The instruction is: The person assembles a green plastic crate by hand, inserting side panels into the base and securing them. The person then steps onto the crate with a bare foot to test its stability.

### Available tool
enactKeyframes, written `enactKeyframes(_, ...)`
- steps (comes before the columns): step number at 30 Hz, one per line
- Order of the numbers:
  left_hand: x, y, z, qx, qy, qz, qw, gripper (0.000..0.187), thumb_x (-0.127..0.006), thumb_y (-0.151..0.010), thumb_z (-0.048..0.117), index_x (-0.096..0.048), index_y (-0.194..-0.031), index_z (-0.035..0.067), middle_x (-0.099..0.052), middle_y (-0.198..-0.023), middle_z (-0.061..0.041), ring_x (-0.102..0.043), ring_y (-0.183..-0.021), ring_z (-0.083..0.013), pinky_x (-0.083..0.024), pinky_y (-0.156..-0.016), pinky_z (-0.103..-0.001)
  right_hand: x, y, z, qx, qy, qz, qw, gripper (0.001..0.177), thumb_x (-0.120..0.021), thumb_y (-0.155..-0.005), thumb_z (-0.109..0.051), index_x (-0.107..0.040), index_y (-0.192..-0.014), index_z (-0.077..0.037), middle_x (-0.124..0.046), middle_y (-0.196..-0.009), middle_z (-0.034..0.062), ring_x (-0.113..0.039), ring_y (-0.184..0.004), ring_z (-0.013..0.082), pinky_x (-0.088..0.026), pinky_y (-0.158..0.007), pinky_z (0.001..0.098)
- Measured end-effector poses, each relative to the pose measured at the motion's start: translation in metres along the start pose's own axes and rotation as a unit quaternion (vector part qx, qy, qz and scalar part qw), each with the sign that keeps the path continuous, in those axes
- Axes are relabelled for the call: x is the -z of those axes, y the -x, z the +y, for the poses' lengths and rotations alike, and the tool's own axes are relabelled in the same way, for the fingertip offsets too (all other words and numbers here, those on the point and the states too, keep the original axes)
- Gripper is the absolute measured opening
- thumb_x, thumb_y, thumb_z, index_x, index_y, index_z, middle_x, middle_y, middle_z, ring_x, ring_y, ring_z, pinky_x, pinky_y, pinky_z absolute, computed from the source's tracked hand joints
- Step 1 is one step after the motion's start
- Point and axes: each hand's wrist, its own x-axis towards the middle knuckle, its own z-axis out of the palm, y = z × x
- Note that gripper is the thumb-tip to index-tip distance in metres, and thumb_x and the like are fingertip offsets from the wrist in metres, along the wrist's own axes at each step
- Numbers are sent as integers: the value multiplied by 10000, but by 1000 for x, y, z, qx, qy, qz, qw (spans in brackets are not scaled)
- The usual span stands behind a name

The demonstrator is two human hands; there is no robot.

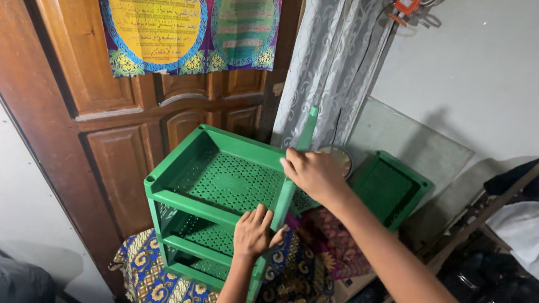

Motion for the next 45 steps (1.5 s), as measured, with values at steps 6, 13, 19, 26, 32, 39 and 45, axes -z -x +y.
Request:
enactKeyframes(6, 4, 0, -10, 12, -1, -38, 999, 504, -680, -843, 548, -611, -963, 64, -617, -980, -102, -629, -846, -289, -483, -758, -401, 4, 6, -12, -42, -45, -105, 993, 436, -699, -938, -443, -613, -931, -16, -603, -549, 122, -638, -441, 264, -511, -416, 401)
enactKeyframes(13, 1, -2, -4, 15, -1, -39, 999, 495, -679, -842, 558, -615, -937, 76, -614, -941, -92, -627, -845, -280, -480, -748, -395, 18, 2, -6, -43, -1, -99, 994, 401, -605, -1011, -420, -680, -800, -87, -619, -528, 127, -652, -482, 309, -530, -483, 453)
enactKeyframes(19, 3, 1, -5, 8, -1, -17, 1000, 494, -667, -848, 556, -615, -948, 76, -614, -960, -91, -626, -858, -269, -478, -763, -390, 13, -6, -11, -46, -8, -108, 993, 445, -610, -982, -444, -710, -763, -70, -653, -560, 152, -696, -536, 349, -549, -492, 480)
enactKeyframes(26, 9, -4, -8, -5, 0, 2, 1000, 515, -676, -836, 561, -625, -960, 64, -625, -966, -96, -630, -851, -280, -479, -752, -389, 23, -15, -4, 12, 10, -152, 988, 443, -636, -893, -487, -711, -895, -50, -687, -603, 155, -706, -528, 350, -548, -468, 492)
enactKeyframes(32, 4, -5, -4, 20, 4, -40, 999, 485, -690, -836, 545, -619, -911, 72, -618, -914, -99, -635, -845, -283, -481, -741, -391, 17, -9, -1, 1, 14, -177, 984, 310, -565, -1037, -387, -676, -936, -116, -674, -614, 136, -704, -560, 316, -535, -493, 465)
enactKeyframes(39, 3, -1, -6, -5, 2, 12, 1000, 518, -683, -831, 534, -628, -975, 39, -640, -984, -110, -636, -864, -278, -478, -750, -388, 15, -7, -3, 0, -53, -177, 983, 407, -546, -1041, -426, -649, -916, -53, -648, -577, 158, -687, -522, 328, -522, -455, 462)
enactKeyframes(45, 0, 0, -8, 19, -5, -36, 999, 514, -686, -835, 548, -645, -969, 53, -645, -976, -108, -641, -867, -277, -482, -759, -392, 28, -13, 4, -61, -47, -275, 958, 465, -623, -951, -541, -638, -959, -77, -628, -547, 161, -688, -541, 358, -536, -528, 499)
